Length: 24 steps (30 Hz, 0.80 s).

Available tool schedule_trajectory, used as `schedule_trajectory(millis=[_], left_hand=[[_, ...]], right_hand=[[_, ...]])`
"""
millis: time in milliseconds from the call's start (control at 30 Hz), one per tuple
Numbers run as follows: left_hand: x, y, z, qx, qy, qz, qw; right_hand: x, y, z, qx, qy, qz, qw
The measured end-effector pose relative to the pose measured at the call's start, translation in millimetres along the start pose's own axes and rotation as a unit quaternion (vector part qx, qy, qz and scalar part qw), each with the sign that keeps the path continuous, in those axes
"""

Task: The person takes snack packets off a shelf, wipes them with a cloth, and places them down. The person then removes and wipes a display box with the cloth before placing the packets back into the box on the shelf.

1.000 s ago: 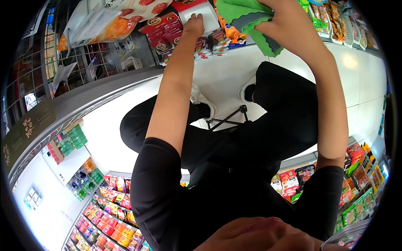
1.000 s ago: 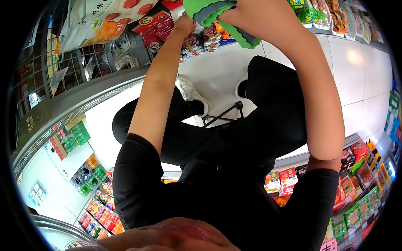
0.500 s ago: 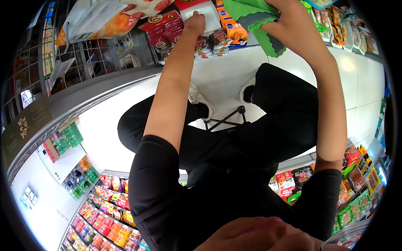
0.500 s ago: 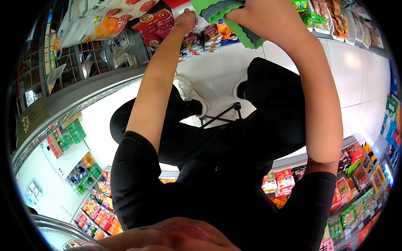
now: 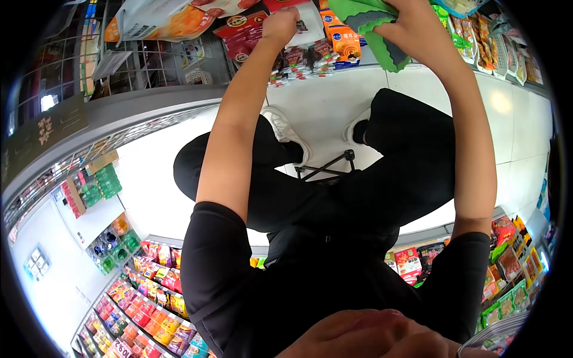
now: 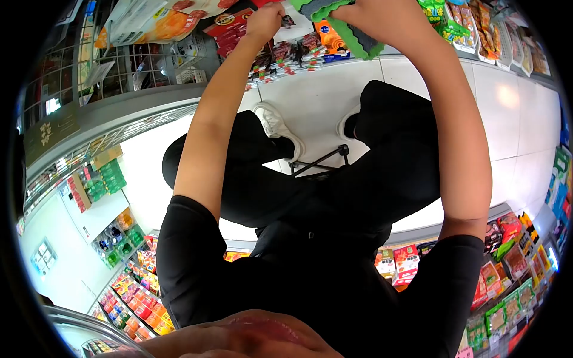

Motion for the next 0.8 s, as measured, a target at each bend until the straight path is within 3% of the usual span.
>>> schedule_trajectory(millis=[133, 333, 367, 467, 500, 600, 633, 800], left_hand=[[-19, -34, -5, -0.017, -0.006, -0.009, 1.0], [-32, -101, -9, -0.01, 0.121, -0.016, 0.992], [-41, -140, -27, -0.055, 0.105, 0.04, 0.992], [-65, -189, -55, -0.147, 0.109, 0.036, 0.982], [-72, -201, -64, -0.069, 0.121, 0.026, 0.99], [-90, -200, -50, -0.109, 0.103, 0.06, 0.987], [-99, -200, -51, -0.111, 0.056, 0.066, 0.99], [-122, -175, -26, -0.131, 0.058, 0.053, 0.988]], right_hand=[[-3, -4, 5, -0.035, -0.035, -0.004, 0.999], [-6, -1, -3, -0.073, -0.052, -0.007, 0.996], [-6, 0, -2, -0.076, -0.052, -0.001, 0.996], [-6, 1, -2, -0.091, -0.057, 0.006, 0.994], [-6, 3, -2, -0.096, -0.059, 0.009, 0.994], [-5, 7, 2, -0.078, -0.047, 0.022, 0.996], [-5, 10, 3, -0.086, -0.051, 0.025, 0.995], [-7, 13, -1, -0.062, -0.048, 0.048, 0.996]])
Point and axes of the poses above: each hand's wrist, its own x-axis towards the middle knuckle, its own y-axis out of the palm, z = x × y, the point moved 4 cm from there along x, towards the middle knuckle, and after that the axes turned 8 degrees about z, right-handed, at the moved point
